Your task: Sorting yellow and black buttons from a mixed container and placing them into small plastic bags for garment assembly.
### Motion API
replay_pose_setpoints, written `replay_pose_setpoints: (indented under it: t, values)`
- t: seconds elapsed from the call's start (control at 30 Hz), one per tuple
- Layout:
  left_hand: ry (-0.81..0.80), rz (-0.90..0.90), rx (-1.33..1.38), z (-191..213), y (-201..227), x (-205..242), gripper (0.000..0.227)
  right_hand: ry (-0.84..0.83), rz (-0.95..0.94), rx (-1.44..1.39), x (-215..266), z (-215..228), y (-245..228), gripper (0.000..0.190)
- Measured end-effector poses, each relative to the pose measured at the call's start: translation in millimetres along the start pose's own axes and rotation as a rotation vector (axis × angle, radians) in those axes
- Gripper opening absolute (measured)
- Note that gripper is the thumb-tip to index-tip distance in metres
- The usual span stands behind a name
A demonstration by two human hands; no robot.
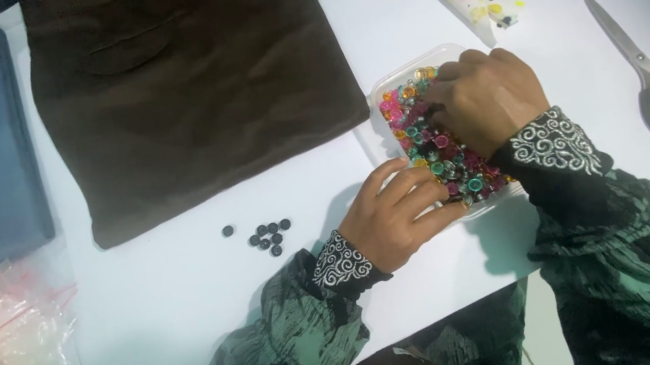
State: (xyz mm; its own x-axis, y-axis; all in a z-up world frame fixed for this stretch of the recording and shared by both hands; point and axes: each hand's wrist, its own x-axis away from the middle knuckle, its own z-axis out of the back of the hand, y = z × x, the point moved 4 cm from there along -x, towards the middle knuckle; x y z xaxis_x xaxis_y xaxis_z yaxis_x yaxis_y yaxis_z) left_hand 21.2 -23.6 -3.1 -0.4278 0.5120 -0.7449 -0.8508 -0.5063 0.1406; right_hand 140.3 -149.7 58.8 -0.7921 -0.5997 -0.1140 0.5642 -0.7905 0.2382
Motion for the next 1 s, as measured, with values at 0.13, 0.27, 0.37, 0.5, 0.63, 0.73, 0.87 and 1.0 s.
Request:
replay_pose_setpoints:
  t: [0.13, 0.27, 0.37, 0.5, 0.63, 0.73, 0.87, 1.0]
  values:
    - [0.010, 0.009, 0.006, 3.0, 2.0, -3.0, 0.013, -0.024, -0.026, 0.019, 2.7, -20.0, 8.5, 0.011]
    - [0.013, 0.020, 0.002, 3.9, 1.1, -3.9, 0.013, -0.008, -0.014, -0.025, 4.8, -9.1, 7.1, 0.015]
    - [0.015, 0.020, 0.003, 2.5, 1.6, -3.3, 0.015, -0.029, -0.009, -0.032, 6.2, -6.0, 5.6, 0.016]
    - [0.000, 0.033, 0.014, 3.9, 2.4, -4.1, 0.017, 0.019, -0.033, -0.117, 11.0, -7.9, 14.1, 0.017]
    - [-0.011, 0.043, 0.023, 5.4, 2.1, -5.5, 0.016, -0.031, -0.068, -0.153, 9.6, 7.2, 10.4, 0.015]
    - [-0.023, 0.041, 0.032, 6.3, 2.8, -5.6, 0.019, -0.032, -0.061, -0.147, 7.2, 4.0, 6.2, 0.020]
    - [-0.025, 0.034, 0.015, 7.3, 2.3, -5.7, 0.019, 0.002, -0.025, -0.149, 5.1, 1.4, 2.9, 0.026]
    - [-0.010, 0.031, 0.005, 6.6, 2.2, -4.9, 0.018, -0.010, -0.022, -0.162, 6.4, 0.9, -1.0, 0.026]
